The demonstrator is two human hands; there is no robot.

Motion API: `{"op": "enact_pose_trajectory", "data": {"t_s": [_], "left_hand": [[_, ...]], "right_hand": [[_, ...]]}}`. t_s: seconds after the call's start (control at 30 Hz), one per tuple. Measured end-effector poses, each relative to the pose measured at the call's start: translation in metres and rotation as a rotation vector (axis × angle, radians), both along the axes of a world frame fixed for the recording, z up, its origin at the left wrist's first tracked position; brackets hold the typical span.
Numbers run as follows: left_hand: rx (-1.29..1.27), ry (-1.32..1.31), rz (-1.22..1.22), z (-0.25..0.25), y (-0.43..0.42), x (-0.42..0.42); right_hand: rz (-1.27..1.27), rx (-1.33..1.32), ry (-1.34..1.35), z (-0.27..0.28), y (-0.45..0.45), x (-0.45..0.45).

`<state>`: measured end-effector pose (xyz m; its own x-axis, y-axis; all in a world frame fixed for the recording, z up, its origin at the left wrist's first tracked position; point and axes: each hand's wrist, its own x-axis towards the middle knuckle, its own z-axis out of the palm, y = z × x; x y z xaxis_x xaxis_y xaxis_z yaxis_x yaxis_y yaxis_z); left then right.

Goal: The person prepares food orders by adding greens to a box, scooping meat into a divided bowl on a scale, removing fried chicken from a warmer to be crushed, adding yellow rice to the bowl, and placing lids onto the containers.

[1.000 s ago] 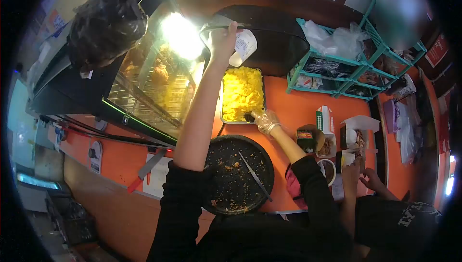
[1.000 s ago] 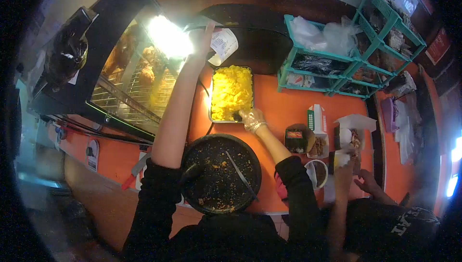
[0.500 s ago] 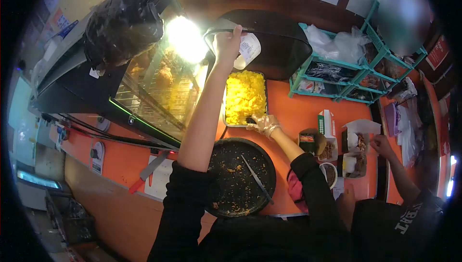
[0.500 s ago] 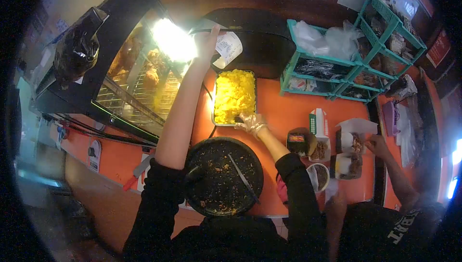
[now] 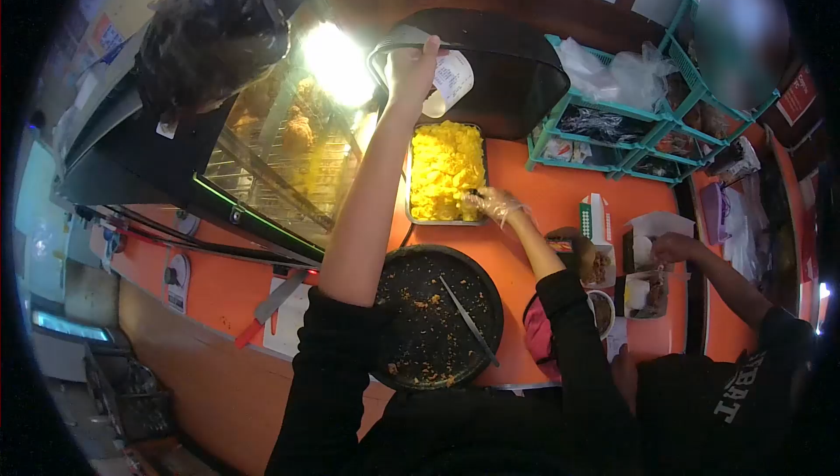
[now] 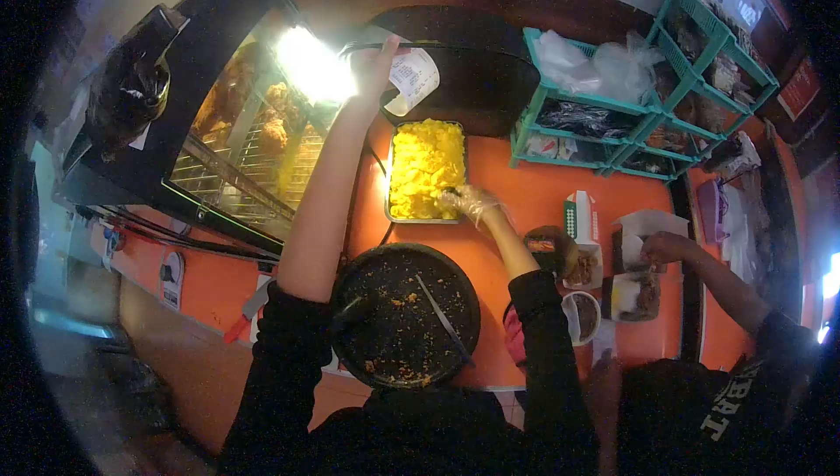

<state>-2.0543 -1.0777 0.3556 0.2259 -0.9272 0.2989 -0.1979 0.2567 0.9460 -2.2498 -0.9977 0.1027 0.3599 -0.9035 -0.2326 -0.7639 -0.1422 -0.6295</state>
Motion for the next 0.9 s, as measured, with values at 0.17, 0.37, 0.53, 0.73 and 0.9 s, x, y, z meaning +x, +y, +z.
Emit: {"op": "enact_pose_trajectory", "data": {"t_s": [0.17, 0.37, 0.53, 0.73, 0.9], "left_hand": [[0.109, 0.008, 0.026, 0.003, -0.001, -0.002], [-0.017, -0.033, -0.03, -0.018, -0.029, 0.013], [0.208, -0.353, 0.002, -0.03, -0.068, 0.04], [0.136, -0.135, -0.004, -0.026, -0.048, 0.029], [0.287, -0.09, -0.059, -0.021, -0.051, 0.033]], "right_hand": [[-0.232, 0.091, -0.384, -0.052, -0.02, -0.012], [-0.423, 0.67, -0.732, 0.017, 0.026, -0.025], [-0.496, 0.665, -0.824, 0.109, 0.08, -0.08], [-0.775, 0.449, -0.916, 0.132, 0.118, -0.189], [-0.732, 0.565, -1.183, 0.1, 0.136, -0.258]]}}
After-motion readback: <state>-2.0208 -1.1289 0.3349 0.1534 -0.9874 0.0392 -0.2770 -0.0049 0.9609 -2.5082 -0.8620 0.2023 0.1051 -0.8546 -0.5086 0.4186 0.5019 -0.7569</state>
